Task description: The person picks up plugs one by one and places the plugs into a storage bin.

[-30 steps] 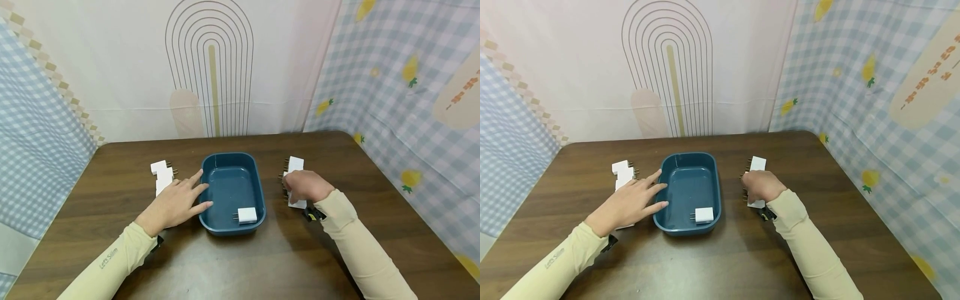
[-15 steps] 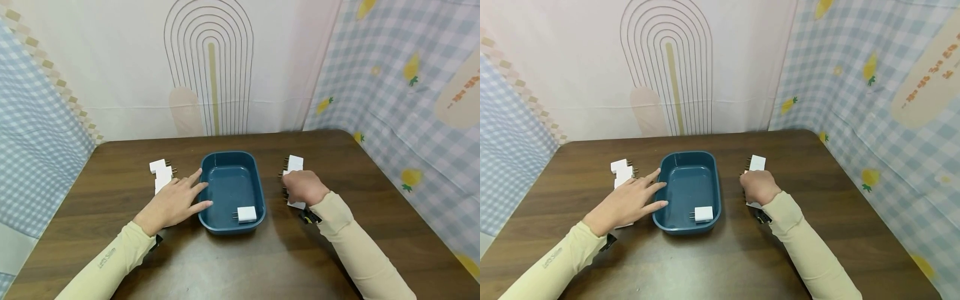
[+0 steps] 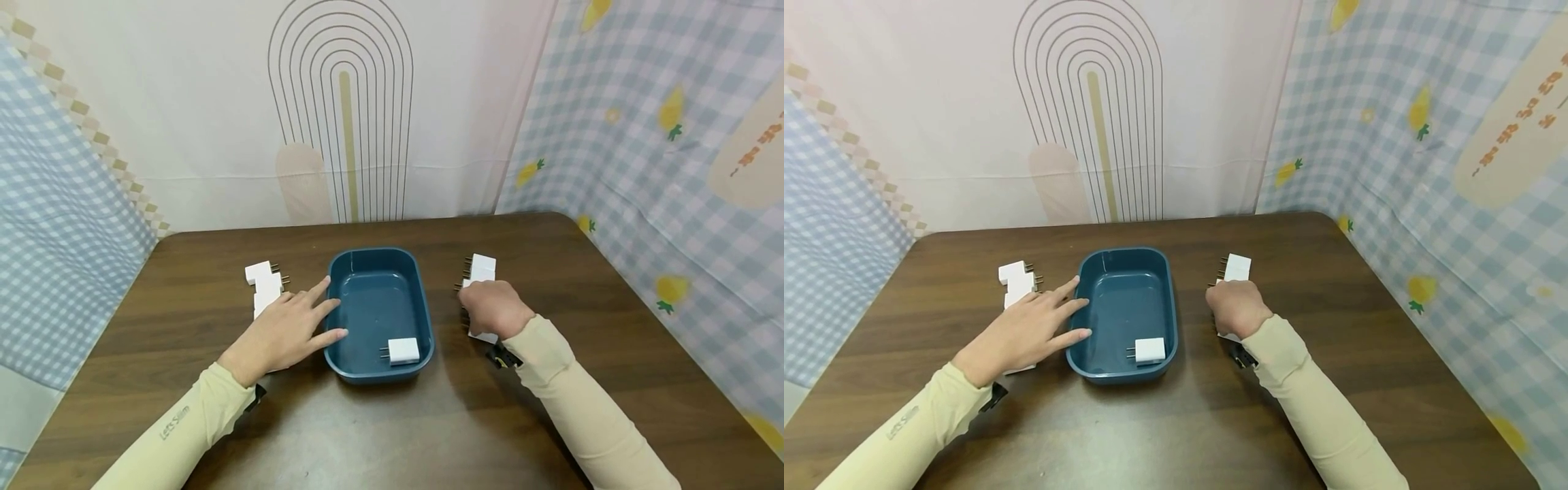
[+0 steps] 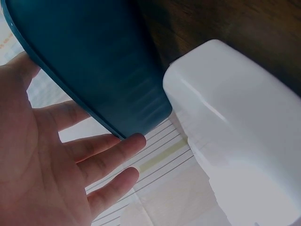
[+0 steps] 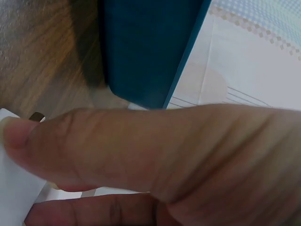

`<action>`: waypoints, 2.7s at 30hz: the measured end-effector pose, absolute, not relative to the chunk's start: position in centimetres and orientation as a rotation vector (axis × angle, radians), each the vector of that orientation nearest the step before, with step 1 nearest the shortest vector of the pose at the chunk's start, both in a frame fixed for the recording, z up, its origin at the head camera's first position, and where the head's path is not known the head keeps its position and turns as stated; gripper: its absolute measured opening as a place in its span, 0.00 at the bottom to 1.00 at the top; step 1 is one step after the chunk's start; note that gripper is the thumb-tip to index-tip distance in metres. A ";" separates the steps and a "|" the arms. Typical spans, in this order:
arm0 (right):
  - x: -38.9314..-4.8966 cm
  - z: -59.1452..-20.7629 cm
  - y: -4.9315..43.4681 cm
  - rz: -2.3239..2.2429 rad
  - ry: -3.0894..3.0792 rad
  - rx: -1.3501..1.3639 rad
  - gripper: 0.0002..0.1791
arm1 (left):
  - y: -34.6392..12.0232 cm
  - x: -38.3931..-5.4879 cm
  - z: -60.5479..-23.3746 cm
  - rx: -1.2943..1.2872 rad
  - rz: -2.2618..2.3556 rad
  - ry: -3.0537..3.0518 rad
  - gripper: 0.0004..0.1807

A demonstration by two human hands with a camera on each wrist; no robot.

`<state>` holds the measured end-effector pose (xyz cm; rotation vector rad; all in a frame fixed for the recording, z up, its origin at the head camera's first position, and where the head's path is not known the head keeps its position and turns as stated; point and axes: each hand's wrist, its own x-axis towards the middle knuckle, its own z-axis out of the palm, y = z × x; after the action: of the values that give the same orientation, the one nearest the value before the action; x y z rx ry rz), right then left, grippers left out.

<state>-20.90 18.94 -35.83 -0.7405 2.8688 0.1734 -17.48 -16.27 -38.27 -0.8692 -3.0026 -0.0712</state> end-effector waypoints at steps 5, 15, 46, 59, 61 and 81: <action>-20.9 -36.0 18.4 0.184 2.878 -0.744 0.10 | -16.3 -17.5 -38.3 -0.863 -0.068 -2.998 0.39; -21.0 -36.4 17.9 0.181 2.862 -0.768 0.14 | -16.2 -17.6 -38.3 -0.864 -0.048 -2.997 0.39; -21.2 -37.2 17.2 0.220 2.818 -0.807 0.11 | -16.3 -17.4 -38.4 -0.870 -0.071 -3.000 0.38; -21.1 -37.0 17.0 0.120 2.788 -0.812 0.09 | -16.2 -17.4 -38.3 -0.862 -0.075 -3.007 0.39; -21.0 -36.9 16.9 0.105 2.788 -0.815 0.09 | -16.2 -17.4 -38.3 -0.861 -0.074 -3.006 0.39; -21.3 -36.3 17.4 0.054 2.872 -0.926 0.08 | -16.2 -17.4 -38.4 -0.857 -0.082 -3.009 0.39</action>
<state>-21.29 17.36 -36.26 -0.9261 2.8723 0.0541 -17.40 -16.24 -38.38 -0.8571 -3.0087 -0.0822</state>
